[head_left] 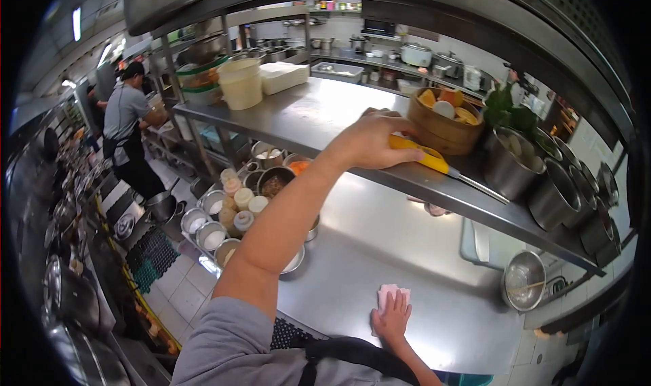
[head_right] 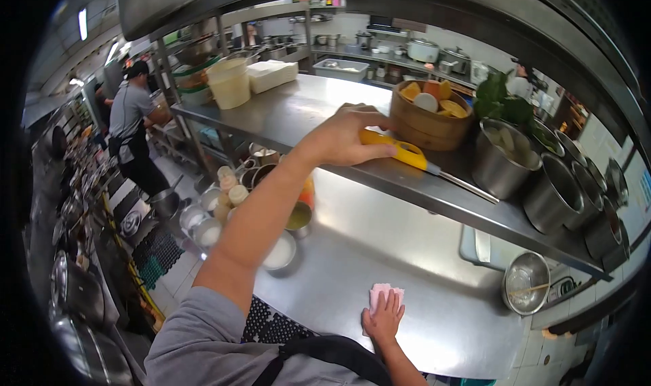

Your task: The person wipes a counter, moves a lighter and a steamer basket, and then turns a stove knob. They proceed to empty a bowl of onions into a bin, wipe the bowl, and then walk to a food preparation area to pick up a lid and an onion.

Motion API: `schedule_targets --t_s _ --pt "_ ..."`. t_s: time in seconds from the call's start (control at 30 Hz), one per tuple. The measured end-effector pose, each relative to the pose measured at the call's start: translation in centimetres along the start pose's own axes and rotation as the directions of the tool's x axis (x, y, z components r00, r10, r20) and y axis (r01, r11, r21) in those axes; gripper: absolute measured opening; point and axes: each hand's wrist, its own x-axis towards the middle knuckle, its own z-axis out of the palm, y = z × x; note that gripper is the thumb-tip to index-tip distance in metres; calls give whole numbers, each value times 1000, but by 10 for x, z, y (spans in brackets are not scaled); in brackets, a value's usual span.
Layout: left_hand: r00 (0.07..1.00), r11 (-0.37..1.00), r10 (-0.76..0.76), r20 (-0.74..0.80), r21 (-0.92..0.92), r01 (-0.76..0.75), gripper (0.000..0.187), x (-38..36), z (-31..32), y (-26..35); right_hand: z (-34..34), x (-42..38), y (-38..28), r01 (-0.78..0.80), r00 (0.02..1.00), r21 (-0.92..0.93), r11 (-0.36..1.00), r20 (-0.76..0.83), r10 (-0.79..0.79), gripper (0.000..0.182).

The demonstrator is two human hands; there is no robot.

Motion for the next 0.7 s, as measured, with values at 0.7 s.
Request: schedule_targets --t_s 0.7 --pt "977 977 -208 -36 -60 206 62 3 -4 -2 -3 42 3 -81 996 8 997 31 81 71"
